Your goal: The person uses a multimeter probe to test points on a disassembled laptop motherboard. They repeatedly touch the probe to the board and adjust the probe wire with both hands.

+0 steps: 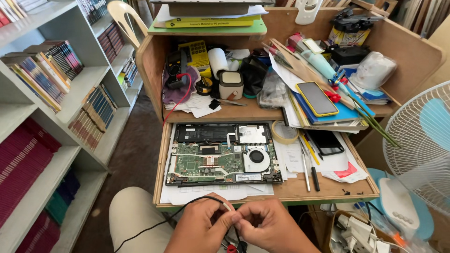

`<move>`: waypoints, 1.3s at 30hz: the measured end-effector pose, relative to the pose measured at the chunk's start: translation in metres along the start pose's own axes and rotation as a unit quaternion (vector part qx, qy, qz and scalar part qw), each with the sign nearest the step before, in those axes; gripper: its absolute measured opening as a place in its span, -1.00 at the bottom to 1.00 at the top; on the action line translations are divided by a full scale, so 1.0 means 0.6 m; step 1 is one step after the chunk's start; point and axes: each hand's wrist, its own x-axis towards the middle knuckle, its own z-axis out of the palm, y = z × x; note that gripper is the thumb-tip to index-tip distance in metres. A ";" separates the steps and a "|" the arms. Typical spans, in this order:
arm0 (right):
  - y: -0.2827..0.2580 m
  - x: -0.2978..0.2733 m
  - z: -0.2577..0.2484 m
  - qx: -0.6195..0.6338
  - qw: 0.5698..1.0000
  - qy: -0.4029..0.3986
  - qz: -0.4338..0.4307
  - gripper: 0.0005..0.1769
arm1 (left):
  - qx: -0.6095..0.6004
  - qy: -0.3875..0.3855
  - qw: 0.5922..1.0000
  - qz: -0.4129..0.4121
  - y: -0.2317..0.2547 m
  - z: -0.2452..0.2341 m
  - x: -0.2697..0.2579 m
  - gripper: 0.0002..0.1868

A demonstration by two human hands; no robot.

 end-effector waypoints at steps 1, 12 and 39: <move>0.005 0.001 0.001 0.000 1.000 -0.001 0.001 -0.77 | 0.000 0.000 1.000 -0.001 0.002 -0.003 0.000 -0.81; 0.004 0.003 -0.002 0.048 0.998 -0.034 0.030 -0.76 | -0.030 -0.016 0.998 -0.059 0.029 -0.013 -0.006 -0.89; 0.037 -0.001 0.006 0.094 0.995 -0.001 0.045 -0.88 | -0.112 0.065 0.989 -0.072 0.017 0.015 -0.017 -0.84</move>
